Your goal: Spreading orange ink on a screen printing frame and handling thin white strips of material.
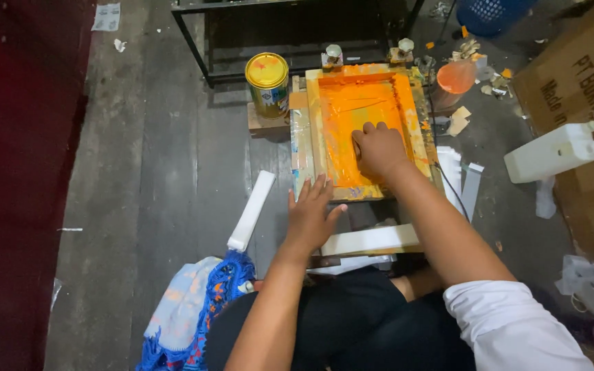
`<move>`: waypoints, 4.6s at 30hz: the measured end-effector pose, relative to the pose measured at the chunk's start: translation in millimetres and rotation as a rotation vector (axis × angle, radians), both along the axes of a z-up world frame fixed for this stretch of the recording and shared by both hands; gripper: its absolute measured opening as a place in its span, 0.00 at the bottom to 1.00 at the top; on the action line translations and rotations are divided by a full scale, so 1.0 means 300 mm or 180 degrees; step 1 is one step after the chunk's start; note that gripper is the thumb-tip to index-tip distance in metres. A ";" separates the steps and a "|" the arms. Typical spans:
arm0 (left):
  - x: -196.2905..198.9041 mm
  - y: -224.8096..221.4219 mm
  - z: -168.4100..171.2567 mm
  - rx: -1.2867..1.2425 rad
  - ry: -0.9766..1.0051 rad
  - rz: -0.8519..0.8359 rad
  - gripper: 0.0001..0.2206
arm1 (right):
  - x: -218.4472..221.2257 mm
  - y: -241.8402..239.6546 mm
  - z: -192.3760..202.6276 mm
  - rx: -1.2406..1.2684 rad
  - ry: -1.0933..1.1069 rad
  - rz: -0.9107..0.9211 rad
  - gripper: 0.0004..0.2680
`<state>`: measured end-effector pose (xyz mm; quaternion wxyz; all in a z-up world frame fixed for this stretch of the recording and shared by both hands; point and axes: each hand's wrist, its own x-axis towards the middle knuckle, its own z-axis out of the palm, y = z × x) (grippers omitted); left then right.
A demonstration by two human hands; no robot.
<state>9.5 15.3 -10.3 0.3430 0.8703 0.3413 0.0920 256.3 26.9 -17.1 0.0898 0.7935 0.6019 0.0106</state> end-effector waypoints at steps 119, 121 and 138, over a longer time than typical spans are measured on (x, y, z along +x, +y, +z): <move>-0.034 -0.054 0.029 0.0005 0.0274 -0.0010 0.28 | -0.065 -0.200 0.173 -0.0292 0.0760 -0.0070 0.16; -0.023 -0.040 0.027 -0.0059 0.0249 0.0018 0.28 | -0.034 -0.156 0.171 -0.0234 0.0702 -0.0022 0.15; -0.007 0.008 0.025 -0.0025 0.0252 -0.0035 0.30 | -0.030 -0.099 0.045 -0.0446 0.0419 -0.0061 0.28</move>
